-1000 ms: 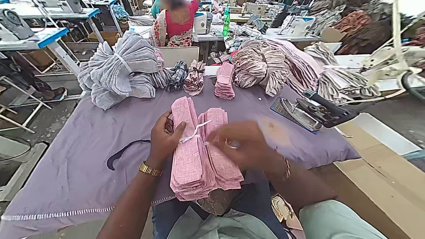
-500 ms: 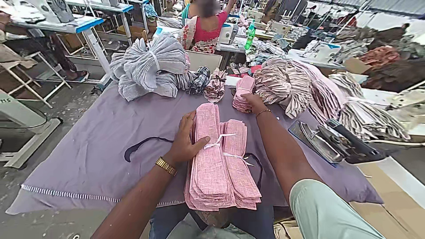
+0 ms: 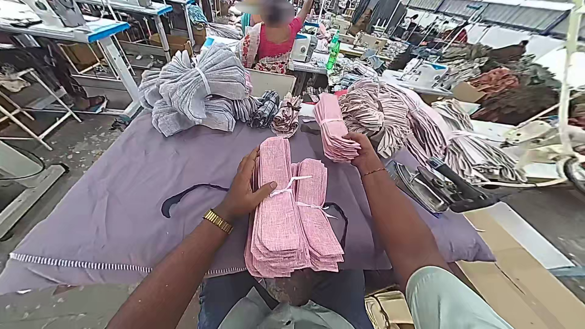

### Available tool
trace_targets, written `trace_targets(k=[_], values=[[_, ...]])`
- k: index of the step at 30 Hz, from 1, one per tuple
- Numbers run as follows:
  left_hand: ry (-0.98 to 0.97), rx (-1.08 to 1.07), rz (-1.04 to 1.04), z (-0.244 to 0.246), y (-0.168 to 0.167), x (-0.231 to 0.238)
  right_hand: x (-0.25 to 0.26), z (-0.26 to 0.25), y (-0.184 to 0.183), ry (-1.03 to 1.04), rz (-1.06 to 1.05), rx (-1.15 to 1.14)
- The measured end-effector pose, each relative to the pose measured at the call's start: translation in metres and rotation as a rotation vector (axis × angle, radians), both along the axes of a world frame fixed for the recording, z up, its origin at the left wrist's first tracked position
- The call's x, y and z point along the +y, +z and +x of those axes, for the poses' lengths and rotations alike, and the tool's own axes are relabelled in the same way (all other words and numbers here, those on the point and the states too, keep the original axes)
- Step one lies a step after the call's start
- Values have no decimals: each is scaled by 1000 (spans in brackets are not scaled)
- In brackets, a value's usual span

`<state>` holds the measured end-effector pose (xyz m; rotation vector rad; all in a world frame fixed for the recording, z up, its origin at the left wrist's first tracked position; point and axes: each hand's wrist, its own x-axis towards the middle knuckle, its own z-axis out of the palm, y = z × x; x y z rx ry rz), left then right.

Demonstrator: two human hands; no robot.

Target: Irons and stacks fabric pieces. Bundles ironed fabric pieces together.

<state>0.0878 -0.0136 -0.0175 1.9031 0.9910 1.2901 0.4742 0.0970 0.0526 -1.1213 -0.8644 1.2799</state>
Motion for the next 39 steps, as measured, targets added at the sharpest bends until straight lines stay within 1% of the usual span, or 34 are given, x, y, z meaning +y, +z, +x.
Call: trace_targets(k=[3, 5, 7, 9, 11, 13, 14, 16, 17, 21, 23, 26, 28, 30, 31, 33, 34, 35, 36, 38, 39], values=[[-35, -11, -38, 1, 2, -3, -51, -2, 12, 158, 221, 118], [-60, -28, -52, 2, 4, -4, -91, -14, 27, 230, 256, 117], [-69, -33, -70, 3, 4, -5, -133, -37, 42, 210, 195, 28], [-77, -43, -77, 3, 3, -6, -160, -48, 44, 248, 141, -87], [-77, -46, -80, 4, 5, -6, -180, -58, 40, 279, 116, -188], [-76, -50, -99, 3, 4, -8, -197, -70, 25, 342, 73, -175], [-78, -58, -110, 3, 3, -9, -205, -77, 14, 375, 62, -176], [-84, -83, -116, 3, 2, -8, -215, -87, -6, 418, 107, -224], [-90, -90, -114, 4, 1, -8, -219, -89, -8, 406, 127, -238], [-113, -107, -94, 6, 1, -8, -227, -88, 9, 308, 139, -223], [-113, -122, -91, 6, 0, -8, -229, -91, 3, 293, 155, -270], [-100, -132, -96, 9, 0, -10, -228, -92, -18, 336, 193, -383], [-67, -111, -101, 9, 2, -11, -227, -85, -17, 378, 205, -434], [12, -31, -34, 3, 6, -14, -227, -73, -8, 406, 207, -503], [52, 11, 35, -3, 10, -17, -227, -65, -5, 361, 236, -557], [118, 53, 139, -20, 16, -25, -226, -45, -7, 156, 352, -671], [150, 104, 150, -34, 17, -29, -225, -33, -13, 55, 404, -720], [174, 197, 140, -50, 16, -32, -223, -20, -21, 1, 421, -787], [197, 335, 132, -69, 12, -34, -223, -9, -28, 10, 396, -894], [239, 645, 135, -108, -3, -33, -226, 1, -42, 144, 322, -1150], [265, 758, 127, -123, -10, -32, -229, -1, -50, 189, 319, -1261]])
